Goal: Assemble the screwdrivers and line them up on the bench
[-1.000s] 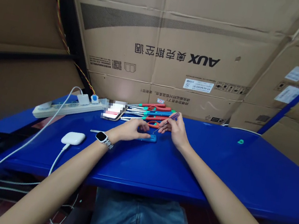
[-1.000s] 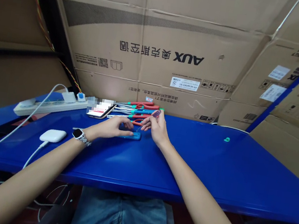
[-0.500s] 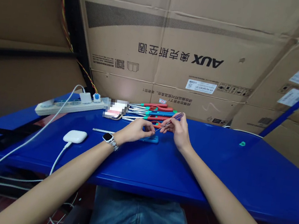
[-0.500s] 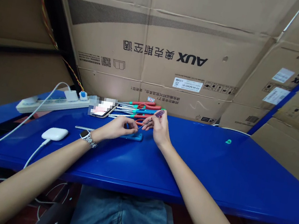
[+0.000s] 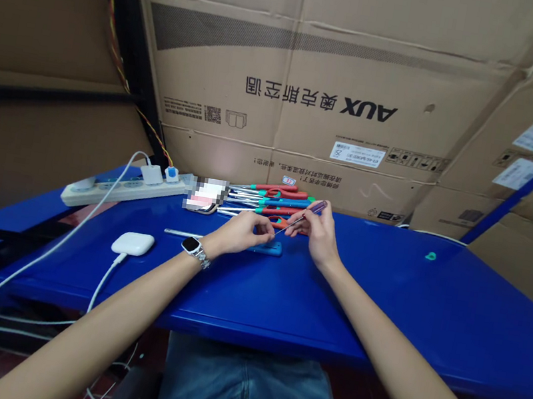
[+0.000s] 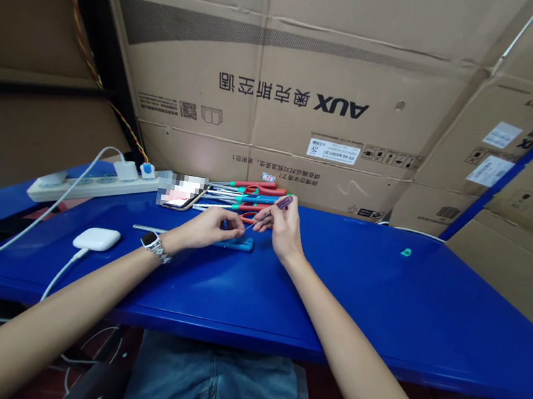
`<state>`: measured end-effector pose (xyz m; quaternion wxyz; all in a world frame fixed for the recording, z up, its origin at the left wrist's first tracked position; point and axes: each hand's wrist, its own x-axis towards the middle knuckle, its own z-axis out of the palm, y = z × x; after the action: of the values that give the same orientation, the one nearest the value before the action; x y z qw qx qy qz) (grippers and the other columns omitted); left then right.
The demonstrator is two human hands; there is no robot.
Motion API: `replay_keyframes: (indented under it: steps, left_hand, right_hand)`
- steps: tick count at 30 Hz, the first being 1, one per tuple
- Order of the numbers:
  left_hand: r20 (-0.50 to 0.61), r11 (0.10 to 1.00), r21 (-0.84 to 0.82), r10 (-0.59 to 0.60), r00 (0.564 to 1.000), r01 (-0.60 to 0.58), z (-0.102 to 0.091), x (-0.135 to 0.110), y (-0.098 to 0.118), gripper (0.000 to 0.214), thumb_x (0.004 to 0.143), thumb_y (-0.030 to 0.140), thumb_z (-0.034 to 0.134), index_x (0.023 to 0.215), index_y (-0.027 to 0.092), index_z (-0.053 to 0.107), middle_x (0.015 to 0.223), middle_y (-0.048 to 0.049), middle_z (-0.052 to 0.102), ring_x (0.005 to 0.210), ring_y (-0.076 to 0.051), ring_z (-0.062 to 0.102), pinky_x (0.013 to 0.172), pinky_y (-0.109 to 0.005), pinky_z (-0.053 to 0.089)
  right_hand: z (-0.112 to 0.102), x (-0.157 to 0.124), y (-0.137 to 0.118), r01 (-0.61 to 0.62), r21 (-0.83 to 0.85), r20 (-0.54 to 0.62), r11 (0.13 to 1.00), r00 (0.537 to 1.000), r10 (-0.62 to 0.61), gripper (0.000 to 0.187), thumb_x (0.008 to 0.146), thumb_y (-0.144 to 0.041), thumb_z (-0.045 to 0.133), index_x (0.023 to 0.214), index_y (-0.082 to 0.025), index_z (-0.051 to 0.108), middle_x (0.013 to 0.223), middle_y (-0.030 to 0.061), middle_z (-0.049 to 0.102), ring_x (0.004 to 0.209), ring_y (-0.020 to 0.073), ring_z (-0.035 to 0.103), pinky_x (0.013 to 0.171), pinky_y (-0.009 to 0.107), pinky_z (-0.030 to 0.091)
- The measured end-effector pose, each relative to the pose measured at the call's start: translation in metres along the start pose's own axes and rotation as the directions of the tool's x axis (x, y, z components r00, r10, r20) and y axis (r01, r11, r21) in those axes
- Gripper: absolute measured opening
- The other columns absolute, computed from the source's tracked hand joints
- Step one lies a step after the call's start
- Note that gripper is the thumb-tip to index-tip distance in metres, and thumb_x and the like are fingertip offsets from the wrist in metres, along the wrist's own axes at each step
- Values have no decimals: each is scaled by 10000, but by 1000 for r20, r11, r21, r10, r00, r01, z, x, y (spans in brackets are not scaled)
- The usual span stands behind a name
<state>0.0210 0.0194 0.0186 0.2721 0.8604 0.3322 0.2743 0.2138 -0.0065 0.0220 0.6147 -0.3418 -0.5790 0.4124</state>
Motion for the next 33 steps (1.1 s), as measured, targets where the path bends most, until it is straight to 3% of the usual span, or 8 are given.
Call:
replay_keyframes:
  steps: [22,33]
  left_hand:
    - [-32,999,47,-1,999,2,-1,-1,2,157,834,282,604,833,170,714,803,-26,727,733,-161,647,693,-257,458]
    - [-26,999,40,35,999,-34,13,-1,3,131,858,297,629,873,185,696,871,-17,732,815,-170,655,780,-283,474]
  right_hand:
    - [1,1,3,26,-24,-4,999,1000,-26,356,850,-489,565,925,-271,293,672,-68,638,495,146,641,479,277,474]
    - [0,0,2,117,-116,29,986,993,-115,361,861,-518,607,897,-254,363,646,-68,624,437,109,599,422,232,456]
